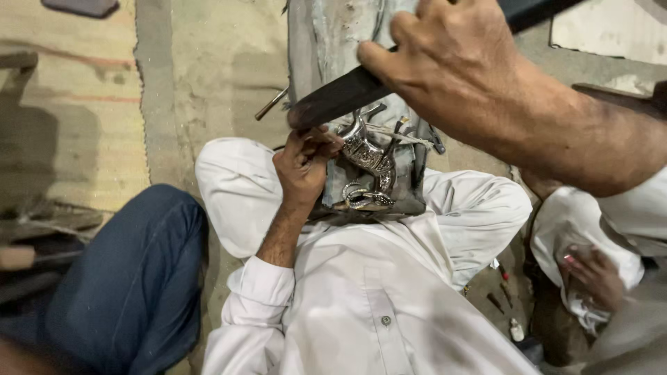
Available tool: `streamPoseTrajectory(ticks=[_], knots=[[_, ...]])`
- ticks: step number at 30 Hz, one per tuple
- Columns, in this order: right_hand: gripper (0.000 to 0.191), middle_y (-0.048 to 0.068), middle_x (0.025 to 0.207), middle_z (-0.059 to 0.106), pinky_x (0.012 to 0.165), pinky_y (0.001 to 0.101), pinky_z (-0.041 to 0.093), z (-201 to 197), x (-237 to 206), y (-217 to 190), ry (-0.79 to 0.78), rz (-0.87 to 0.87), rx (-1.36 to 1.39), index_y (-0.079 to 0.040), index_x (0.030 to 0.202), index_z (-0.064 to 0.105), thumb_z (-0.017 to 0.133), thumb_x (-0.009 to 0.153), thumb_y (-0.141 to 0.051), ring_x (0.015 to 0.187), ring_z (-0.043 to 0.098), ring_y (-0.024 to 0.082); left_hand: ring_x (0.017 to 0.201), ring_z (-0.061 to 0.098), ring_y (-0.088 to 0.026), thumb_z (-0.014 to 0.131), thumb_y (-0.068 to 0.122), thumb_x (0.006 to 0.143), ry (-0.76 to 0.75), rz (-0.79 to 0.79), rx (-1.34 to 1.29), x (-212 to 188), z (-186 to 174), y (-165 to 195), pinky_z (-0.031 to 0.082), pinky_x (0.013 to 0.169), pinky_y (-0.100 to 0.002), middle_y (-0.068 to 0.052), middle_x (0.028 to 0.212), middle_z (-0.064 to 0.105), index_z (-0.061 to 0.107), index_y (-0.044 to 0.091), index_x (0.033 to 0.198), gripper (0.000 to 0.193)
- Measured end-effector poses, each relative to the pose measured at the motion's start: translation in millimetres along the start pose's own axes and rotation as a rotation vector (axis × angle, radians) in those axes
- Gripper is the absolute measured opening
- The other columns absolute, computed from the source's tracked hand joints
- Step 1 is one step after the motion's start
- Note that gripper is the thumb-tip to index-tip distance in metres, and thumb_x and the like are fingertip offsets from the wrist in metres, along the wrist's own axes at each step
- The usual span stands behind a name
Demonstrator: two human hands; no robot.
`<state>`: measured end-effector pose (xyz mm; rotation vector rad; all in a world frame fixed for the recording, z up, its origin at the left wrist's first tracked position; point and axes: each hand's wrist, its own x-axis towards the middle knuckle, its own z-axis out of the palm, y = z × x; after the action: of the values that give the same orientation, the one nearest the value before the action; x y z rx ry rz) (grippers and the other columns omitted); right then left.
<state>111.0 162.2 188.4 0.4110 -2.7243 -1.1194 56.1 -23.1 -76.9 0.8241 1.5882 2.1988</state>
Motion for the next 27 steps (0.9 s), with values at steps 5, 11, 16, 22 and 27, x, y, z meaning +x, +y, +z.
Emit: streamPoseTrajectory(ticks=[5,11,16,22,27], knots=[[0.006,-0.005,0.079,0.065,0.060,0.0243,0.041,3.1,-4.0,-0.9,0.061,0.072,0.139,-0.017,0.103,0.068,0.067,0.101,-0.022,0.069,0.055,0.005,0.097,0.077,-0.015,0.071,-0.006,0.100,0.033,0.059,0.100,1.1,1.9,2.4,0.066,0.084,-0.028,-0.009,0.103,0.077,0.059,0.000,0.122,0.026],[0.018,-0.003,0.075,0.068,0.057,0.0270,0.045,14.2,-12.9,2.0,-0.108,-0.003,-0.039,-0.021,0.108,0.070,0.072,0.091,-0.027,0.065,0.058,0.007,0.101,0.075,-0.016,0.070,-0.007,0.101,0.086,0.027,-0.077,-1.8,-0.5,9.2,0.064,0.089,-0.029,-0.009,0.108,0.075,0.057,0.001,0.122,0.025],[0.027,-0.001,0.076,0.070,0.060,0.0353,0.049,23.7,-20.5,5.2,-0.220,0.076,0.235,-0.021,0.116,0.072,0.073,0.090,-0.025,0.064,0.063,0.013,0.102,0.078,-0.019,0.069,-0.006,0.099,0.001,0.084,0.146,-2.4,2.2,13.9,0.065,0.090,-0.030,-0.010,0.109,0.077,0.060,0.000,0.122,0.026],[0.017,-0.002,0.083,0.075,0.054,0.0288,0.046,16.0,-26.5,5.5,-0.042,0.016,0.128,-0.021,0.104,0.073,0.074,0.086,-0.022,0.069,0.064,0.009,0.088,0.080,-0.015,0.076,-0.003,0.095,-0.003,0.117,0.393,-2.4,-1.0,22.6,0.062,0.075,-0.027,-0.007,0.100,0.080,0.061,0.002,0.122,0.031],[0.010,-0.002,0.074,0.071,0.056,0.0304,0.046,3.4,-22.8,7.2,-0.130,0.047,0.095,-0.020,0.102,0.071,0.071,0.093,-0.024,0.068,0.065,0.012,0.097,0.080,-0.016,0.072,-0.004,0.096,0.003,0.143,0.365,0.0,0.2,23.1,0.065,0.082,-0.028,-0.007,0.105,0.079,0.059,0.003,0.124,0.031]])
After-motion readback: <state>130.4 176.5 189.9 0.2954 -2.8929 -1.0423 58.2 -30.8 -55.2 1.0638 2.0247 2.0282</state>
